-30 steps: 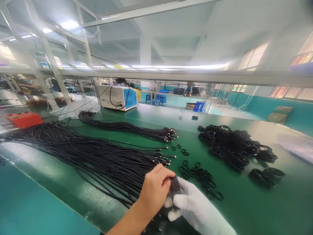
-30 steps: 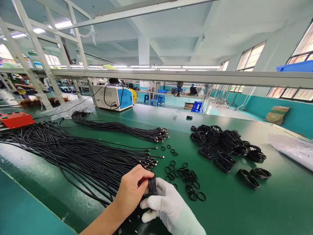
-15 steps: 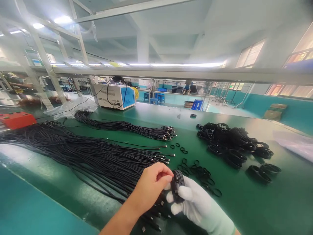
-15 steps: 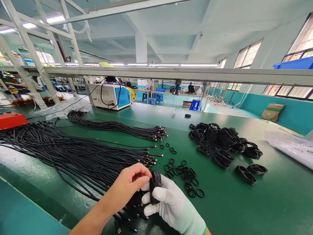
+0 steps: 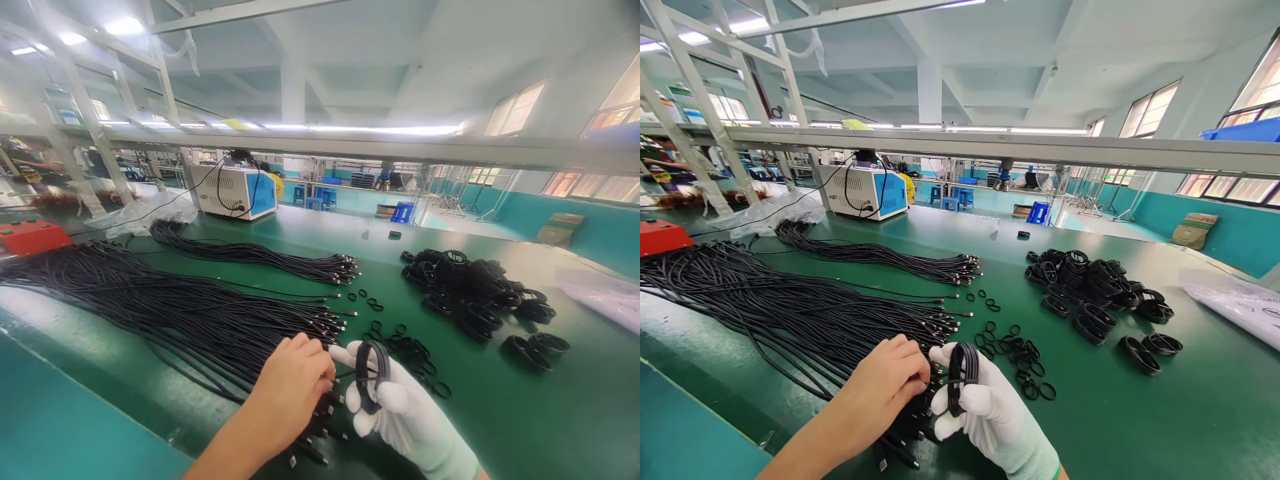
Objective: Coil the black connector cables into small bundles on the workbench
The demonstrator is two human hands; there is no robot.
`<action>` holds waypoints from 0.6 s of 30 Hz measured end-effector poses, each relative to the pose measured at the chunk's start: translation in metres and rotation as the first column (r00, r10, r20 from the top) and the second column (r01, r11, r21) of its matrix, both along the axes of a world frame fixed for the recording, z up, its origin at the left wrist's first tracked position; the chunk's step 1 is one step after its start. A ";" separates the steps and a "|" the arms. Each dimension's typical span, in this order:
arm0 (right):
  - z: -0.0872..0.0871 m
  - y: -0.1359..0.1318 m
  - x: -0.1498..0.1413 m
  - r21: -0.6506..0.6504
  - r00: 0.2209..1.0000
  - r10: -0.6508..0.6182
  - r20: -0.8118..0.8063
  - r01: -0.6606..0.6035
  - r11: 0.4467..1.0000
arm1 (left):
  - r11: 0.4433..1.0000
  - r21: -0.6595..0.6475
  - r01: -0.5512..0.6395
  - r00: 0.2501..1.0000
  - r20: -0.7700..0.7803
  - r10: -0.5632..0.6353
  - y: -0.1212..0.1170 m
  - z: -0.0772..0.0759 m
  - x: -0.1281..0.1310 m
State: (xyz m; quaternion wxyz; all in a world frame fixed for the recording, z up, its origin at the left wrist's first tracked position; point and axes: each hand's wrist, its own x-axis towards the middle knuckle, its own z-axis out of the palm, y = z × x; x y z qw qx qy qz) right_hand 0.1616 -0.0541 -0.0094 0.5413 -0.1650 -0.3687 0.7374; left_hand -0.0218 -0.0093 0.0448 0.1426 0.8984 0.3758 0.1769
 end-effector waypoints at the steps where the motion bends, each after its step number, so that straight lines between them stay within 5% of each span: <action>1: -0.001 0.001 0.000 0.003 1.000 -0.004 -0.005 0.004 1.000 | 1.000 0.005 0.012 1.000 0.002 -0.012 0.001 0.003 -0.001; 9: 0.004 0.001 -0.002 -0.020 1.000 0.023 -0.010 -0.023 1.000 | 0.983 0.150 -0.110 0.913 0.405 0.040 0.001 -0.005 0.017; 14: 0.007 0.001 -0.001 -0.058 1.000 0.000 -0.014 -0.001 0.998 | 0.956 0.265 -0.126 0.889 0.457 -0.010 0.004 -0.016 0.023; 18: 0.006 0.002 0.002 -0.081 0.999 -0.037 -0.003 0.036 0.996 | 0.971 0.162 -0.174 0.869 0.489 0.074 0.011 -0.008 0.017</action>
